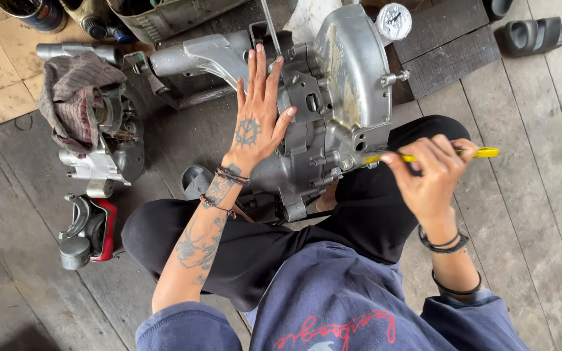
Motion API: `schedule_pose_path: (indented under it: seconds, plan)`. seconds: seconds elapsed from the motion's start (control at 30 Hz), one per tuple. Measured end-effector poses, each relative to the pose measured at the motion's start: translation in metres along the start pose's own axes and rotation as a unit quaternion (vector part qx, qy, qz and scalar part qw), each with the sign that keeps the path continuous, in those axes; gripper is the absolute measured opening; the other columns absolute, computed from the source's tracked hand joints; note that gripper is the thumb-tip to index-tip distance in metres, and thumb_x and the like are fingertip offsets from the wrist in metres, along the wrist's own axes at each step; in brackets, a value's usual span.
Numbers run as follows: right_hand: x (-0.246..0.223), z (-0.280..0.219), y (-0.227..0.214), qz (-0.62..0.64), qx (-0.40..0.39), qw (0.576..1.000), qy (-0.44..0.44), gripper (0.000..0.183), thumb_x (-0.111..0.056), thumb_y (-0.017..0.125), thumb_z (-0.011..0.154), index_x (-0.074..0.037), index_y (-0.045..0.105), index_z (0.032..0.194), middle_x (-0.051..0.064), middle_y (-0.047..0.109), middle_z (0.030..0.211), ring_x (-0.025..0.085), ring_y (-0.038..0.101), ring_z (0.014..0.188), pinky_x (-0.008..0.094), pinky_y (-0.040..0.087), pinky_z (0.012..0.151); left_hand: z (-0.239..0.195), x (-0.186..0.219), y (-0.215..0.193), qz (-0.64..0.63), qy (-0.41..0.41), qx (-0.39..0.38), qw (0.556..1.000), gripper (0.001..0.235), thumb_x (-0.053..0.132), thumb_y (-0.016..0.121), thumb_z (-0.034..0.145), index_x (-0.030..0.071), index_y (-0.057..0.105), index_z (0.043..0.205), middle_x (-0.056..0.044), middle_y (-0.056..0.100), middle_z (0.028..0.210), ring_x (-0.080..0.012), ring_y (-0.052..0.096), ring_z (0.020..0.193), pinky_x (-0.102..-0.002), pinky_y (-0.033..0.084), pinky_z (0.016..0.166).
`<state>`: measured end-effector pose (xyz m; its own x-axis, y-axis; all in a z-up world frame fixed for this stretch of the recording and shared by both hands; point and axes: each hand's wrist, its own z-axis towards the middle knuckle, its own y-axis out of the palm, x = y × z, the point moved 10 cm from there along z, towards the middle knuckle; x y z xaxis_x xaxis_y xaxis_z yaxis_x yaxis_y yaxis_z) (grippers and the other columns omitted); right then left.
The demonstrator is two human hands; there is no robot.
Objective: Cleaning a motorcycle engine casing using a brush and a cloth to remove dirt and grime
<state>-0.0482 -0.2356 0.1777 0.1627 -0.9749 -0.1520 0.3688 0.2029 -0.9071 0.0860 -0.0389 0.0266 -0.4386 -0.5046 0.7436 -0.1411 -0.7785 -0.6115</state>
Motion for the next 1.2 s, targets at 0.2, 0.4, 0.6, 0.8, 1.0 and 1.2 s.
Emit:
schedule_pose_path:
  seconds: [0.2,0.4,0.6,0.8,1.0,1.2]
  plan:
    - [0.001,0.007,0.000,-0.002,-0.005,1.000,0.004,0.036,-0.025,0.090,0.095,-0.010,0.063,0.075,-0.001,0.056,0.067,0.019,0.043,0.068,0.040,0.028,0.098,-0.001,-0.002,0.004,0.003,0.007,0.002,1.000,0.074,0.060,0.033,0.113,0.019,0.011,0.170,-0.009,0.000,0.177,-0.0341,0.000,0.166,-0.074,0.013,0.130]
    - [0.008,0.013,0.002,-0.017,0.006,1.000,0.020,0.040,-0.043,0.080,0.100,-0.012,0.067,0.077,-0.001,0.053,0.063,0.020,0.047,0.068,0.042,0.030,0.097,-0.001,-0.001,0.004,-0.010,-0.004,-0.002,1.000,0.076,0.062,0.030,0.112,0.018,0.008,0.169,-0.012,0.001,0.177,-0.0352,0.001,0.166,-0.073,0.012,0.130]
    - [0.016,0.019,-0.002,-0.026,0.016,0.999,0.035,0.043,-0.044,0.081,0.103,-0.009,0.068,0.081,0.000,0.052,0.065,0.020,0.046,0.070,0.042,0.029,0.104,-0.002,0.001,0.002,-0.020,-0.002,0.001,1.000,0.075,0.058,0.036,0.113,0.018,0.008,0.170,-0.011,0.001,0.177,-0.0372,0.001,0.166,-0.076,0.014,0.128]
    - [0.011,0.040,-0.011,-0.023,-0.011,1.000,0.003,0.044,-0.035,0.088,0.105,-0.006,0.068,0.079,0.000,0.049,0.062,0.020,0.042,0.067,0.041,0.029,0.099,-0.003,-0.001,0.002,-0.021,-0.018,-0.001,1.000,0.075,0.057,0.036,0.112,0.017,0.008,0.169,-0.013,0.002,0.177,-0.0374,0.001,0.165,-0.075,0.015,0.128]
    - [0.008,0.065,-0.003,-0.042,-0.100,0.993,-0.040,0.041,-0.039,0.090,0.102,-0.013,0.067,0.080,-0.003,0.056,0.065,0.015,0.047,0.062,0.041,0.029,0.101,-0.002,-0.003,0.004,-0.016,-0.015,-0.002,1.000,0.077,0.060,0.036,0.112,0.017,0.008,0.169,-0.013,0.000,0.177,-0.0369,0.000,0.165,-0.074,0.014,0.128]
    - [0.026,0.071,0.005,-0.131,-0.151,0.974,-0.108,0.042,-0.054,0.076,0.109,-0.020,0.071,0.085,-0.008,0.056,0.059,0.011,0.054,0.064,0.039,0.030,0.104,0.000,-0.001,0.003,-0.015,-0.012,-0.006,1.000,0.078,0.062,0.033,0.111,0.016,0.008,0.169,-0.014,0.000,0.176,-0.0380,0.000,0.165,-0.075,0.013,0.128]
